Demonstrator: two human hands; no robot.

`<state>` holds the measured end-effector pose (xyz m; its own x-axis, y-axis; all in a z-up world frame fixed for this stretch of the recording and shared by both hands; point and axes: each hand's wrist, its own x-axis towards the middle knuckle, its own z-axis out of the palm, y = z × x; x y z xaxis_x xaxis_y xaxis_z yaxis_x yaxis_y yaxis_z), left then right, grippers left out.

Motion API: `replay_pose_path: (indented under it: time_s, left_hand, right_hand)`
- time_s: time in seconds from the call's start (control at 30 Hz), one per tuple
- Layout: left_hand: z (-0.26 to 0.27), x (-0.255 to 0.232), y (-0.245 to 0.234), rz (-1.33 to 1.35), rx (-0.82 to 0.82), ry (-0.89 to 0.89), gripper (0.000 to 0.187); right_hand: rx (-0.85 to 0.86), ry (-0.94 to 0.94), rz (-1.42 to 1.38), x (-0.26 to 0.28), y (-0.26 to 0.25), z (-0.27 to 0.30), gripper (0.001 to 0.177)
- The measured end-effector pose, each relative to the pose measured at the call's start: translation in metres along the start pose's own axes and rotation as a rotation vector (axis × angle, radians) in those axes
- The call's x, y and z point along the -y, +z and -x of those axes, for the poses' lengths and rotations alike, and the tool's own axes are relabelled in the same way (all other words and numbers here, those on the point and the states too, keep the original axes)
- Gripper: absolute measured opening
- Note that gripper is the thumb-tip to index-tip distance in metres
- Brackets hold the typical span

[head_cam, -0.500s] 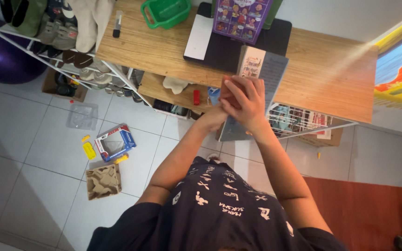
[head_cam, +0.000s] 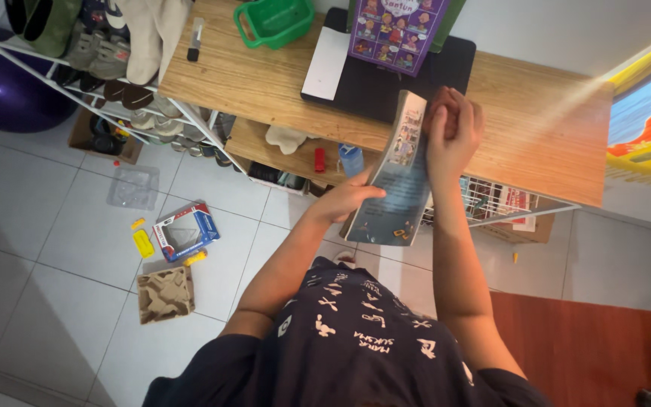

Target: The person wipes the surfaces of several items on a wooden table using a small cloth. They handle a yellow toy, a camouflage toy gun, a green book, and a magazine, wiping each one before placing it back on the table.

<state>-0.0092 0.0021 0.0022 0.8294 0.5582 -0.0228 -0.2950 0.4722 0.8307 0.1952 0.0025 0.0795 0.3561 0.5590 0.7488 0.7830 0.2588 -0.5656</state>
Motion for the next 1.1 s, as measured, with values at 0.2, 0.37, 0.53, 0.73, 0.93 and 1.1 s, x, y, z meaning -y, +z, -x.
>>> replay_pose_path:
  time_s: [0.2,0.37,0.53,0.73,0.93,1.1]
  left_hand:
    - [0.004,-0.009,-0.003,-0.021,0.008,0.018,0.074]
    - [-0.001,-0.015,-0.003,-0.002,-0.072,0.04,0.075]
    - [-0.001,-0.041,-0.016,0.022,-0.248,0.169,0.069]
    - [-0.005,-0.058,-0.018,0.402,-0.177,0.328,0.055]
    - [-0.026,-0.046,-0.014,0.472,-0.223,0.454,0.055]
    - [-0.037,-0.027,-0.015,0.497,-0.294,0.24,0.057]
  right_hand:
    - [-0.033,0.155,-0.041,-0.032,0.003,0.008,0.022]
    - [0.006,0.286,-0.25,-0.034,0.011,0.035,0.025]
    - [0.093,0.559,-0.528,-0.017,0.018,0.079,0.028]
    - [0.086,0.48,-0.478,0.008,0.024,0.112,0.032]
    - [0.183,0.168,-0.151,0.047,0.012,0.113,0.044]
    - [0.259,-0.197,-0.082,0.069,0.007,0.103,0.055]
